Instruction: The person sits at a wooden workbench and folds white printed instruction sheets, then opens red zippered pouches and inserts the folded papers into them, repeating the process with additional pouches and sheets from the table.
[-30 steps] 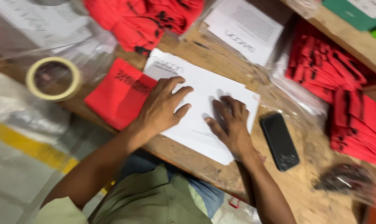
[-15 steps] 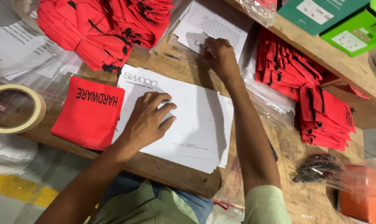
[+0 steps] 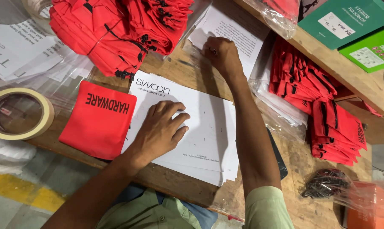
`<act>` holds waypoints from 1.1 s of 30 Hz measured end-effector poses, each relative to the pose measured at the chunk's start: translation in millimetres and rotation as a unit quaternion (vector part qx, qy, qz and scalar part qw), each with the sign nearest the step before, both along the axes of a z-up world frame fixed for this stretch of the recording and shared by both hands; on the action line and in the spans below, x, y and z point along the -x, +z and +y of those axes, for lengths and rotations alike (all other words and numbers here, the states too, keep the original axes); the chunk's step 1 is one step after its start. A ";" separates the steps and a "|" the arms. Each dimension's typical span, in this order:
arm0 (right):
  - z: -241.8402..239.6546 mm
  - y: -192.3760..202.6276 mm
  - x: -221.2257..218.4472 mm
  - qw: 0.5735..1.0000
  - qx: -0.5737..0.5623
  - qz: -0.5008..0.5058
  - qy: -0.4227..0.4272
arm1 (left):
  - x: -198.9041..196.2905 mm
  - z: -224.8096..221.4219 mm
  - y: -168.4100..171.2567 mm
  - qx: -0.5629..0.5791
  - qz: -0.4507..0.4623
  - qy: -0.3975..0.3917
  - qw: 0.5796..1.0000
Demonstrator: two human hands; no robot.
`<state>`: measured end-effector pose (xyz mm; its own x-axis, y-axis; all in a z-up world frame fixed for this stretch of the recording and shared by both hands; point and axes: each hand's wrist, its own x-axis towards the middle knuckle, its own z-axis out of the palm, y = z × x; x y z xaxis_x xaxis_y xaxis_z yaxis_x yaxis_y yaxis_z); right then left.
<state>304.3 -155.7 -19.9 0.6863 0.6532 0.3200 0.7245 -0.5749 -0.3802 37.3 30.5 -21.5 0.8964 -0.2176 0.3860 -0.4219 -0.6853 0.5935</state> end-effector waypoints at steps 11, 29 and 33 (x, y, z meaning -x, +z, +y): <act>-4.2 -20.2 -6.1 0.991 -0.028 -0.093 -0.095 | 0.4 0.0 -4.9 -0.012 -0.003 -0.002 1.000; -52.1 55.7 256.6 0.987 0.118 -0.109 0.014 | 3.7 -2.7 13.7 -0.057 -0.249 0.017 0.967; -86.5 24.8 281.3 0.975 0.003 -0.122 -0.184 | 8.1 -5.3 16.3 0.001 -0.242 -0.049 0.969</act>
